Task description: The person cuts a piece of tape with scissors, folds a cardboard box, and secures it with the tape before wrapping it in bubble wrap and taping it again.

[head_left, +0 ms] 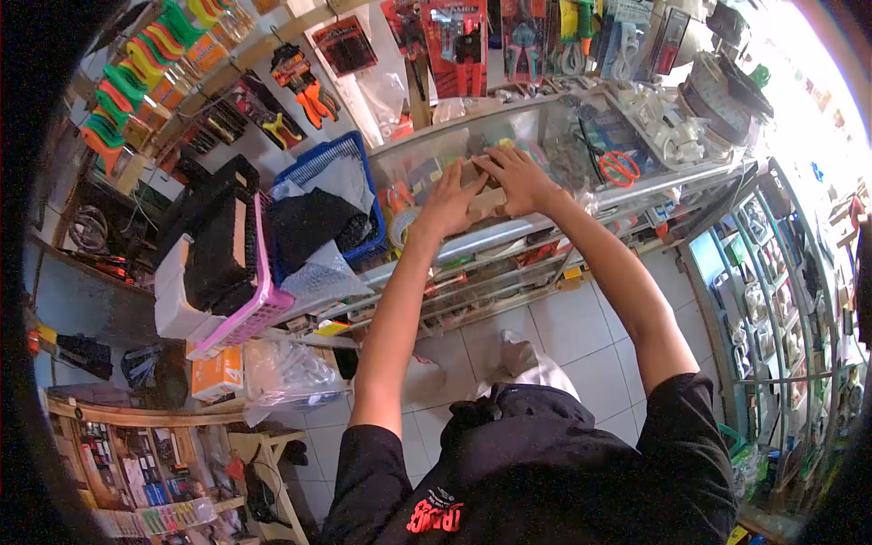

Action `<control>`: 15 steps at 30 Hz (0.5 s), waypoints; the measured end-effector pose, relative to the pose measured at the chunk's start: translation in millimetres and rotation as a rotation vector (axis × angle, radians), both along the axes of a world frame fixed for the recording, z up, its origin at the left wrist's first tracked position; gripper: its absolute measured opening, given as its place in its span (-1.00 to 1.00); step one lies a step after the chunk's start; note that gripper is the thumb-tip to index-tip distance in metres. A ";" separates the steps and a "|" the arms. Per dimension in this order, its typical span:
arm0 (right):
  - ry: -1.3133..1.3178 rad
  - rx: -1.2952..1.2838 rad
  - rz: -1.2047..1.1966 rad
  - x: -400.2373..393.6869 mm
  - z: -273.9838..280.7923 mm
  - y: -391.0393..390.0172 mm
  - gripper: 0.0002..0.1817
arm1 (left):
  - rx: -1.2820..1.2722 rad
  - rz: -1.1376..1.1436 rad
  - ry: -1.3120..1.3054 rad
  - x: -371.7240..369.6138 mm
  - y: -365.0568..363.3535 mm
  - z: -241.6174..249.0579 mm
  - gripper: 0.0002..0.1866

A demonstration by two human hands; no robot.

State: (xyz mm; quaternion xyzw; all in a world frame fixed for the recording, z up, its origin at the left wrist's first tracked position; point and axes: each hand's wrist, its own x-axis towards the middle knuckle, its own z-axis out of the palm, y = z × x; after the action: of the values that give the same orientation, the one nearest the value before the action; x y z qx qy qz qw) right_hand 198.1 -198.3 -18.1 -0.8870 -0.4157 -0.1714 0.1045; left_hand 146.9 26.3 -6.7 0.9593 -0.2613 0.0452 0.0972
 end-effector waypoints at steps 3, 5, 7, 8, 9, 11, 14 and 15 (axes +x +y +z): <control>-0.015 0.012 0.009 -0.8 2.1 0.3 0.17 | 0.036 0.012 0.004 1.2 -1.2 0.1 -0.09; -0.011 0.020 0.010 -0.7 2.3 -0.5 0.16 | 0.050 0.038 0.043 -0.9 -2.6 0.3 -0.10; -0.017 0.026 -0.004 -2.8 0.1 0.5 0.15 | 0.031 0.046 0.036 1.2 -2.4 -3.4 -0.11; -0.021 0.038 0.001 -2.2 -1.6 0.6 0.14 | 0.021 0.049 0.032 2.7 -1.8 -6.4 -0.11; -0.025 0.050 0.005 -1.5 -1.9 0.7 0.13 | 0.021 0.061 0.039 1.8 -1.7 -6.5 -0.11; -0.022 0.045 0.000 -0.9 -4.1 -0.2 0.12 | 0.019 0.084 0.050 0.9 -2.3 -6.9 -0.11; -0.018 0.003 -0.016 -2.2 1.7 -0.3 0.10 | 0.030 0.125 0.075 -6.4 -8.7 3.7 -0.12; -0.021 -0.010 -0.018 -3.3 2.4 -0.6 0.09 | 0.009 0.114 0.050 -5.3 -7.2 1.1 -0.15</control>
State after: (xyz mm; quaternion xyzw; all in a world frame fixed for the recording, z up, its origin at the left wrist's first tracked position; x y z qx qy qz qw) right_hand 194.8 -198.9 -15.6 -0.8894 -0.4096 -0.1795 0.0944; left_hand 141.6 19.1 -5.5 0.9738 -0.2042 0.0254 0.0967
